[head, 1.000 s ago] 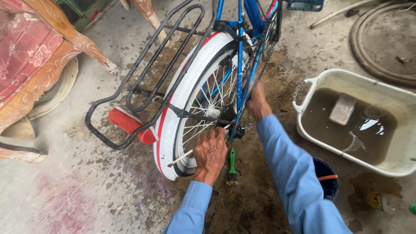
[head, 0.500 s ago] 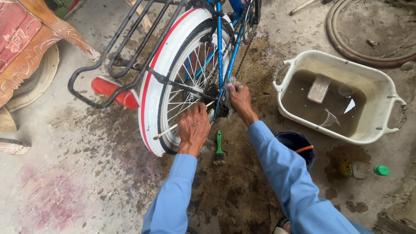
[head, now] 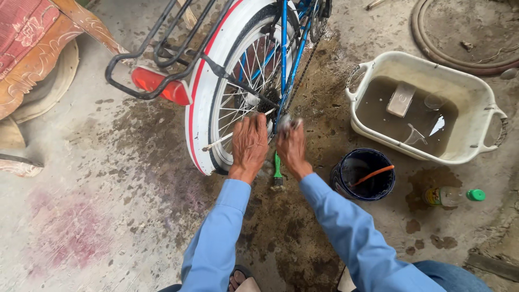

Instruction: The person scrubs the rear wheel, spokes, and rim of a bicycle using a brush and a cloth. They rotate the wheel to access different sections and continue scrubbing the tire and rim.

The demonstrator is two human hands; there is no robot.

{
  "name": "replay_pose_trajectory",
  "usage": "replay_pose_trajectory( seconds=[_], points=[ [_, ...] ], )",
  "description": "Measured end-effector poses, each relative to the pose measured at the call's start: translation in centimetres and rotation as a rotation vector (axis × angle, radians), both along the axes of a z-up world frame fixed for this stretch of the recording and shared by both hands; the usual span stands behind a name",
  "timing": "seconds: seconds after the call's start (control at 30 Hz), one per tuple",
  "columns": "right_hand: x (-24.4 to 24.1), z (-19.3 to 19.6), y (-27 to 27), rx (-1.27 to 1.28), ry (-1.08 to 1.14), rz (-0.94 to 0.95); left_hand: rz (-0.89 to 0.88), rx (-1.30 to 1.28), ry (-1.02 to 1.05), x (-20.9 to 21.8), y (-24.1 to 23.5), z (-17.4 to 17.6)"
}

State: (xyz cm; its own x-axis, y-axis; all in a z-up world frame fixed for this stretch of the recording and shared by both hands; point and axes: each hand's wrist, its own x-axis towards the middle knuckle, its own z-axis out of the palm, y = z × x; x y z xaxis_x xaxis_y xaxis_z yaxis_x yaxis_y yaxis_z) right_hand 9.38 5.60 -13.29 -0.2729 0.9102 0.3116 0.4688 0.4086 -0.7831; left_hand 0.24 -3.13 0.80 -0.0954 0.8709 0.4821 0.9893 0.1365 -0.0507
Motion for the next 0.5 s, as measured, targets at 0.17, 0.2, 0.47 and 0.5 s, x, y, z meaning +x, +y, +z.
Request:
replay_pose_trajectory(
  seconds=[0.17,0.2,0.47,0.5],
  points=[
    [2.7,-2.5,2.9,-0.067,0.304,-0.117,-0.056,0.048,-0.097,-0.3,-0.4,-0.2],
    [3.5,-3.4,3.6,-0.010,0.344,-0.130,-0.046,0.061,-0.090,0.0,-1.3,-0.6],
    [1.3,-4.3,11.1,-0.124,-0.028,0.298,-0.032,0.070,-0.199,0.1,-0.7,-1.8],
    [1.3,-4.1,10.8,-0.147,-0.020,0.295,-0.033,0.057,-0.217,0.0,-0.8,-1.9]
  ],
)
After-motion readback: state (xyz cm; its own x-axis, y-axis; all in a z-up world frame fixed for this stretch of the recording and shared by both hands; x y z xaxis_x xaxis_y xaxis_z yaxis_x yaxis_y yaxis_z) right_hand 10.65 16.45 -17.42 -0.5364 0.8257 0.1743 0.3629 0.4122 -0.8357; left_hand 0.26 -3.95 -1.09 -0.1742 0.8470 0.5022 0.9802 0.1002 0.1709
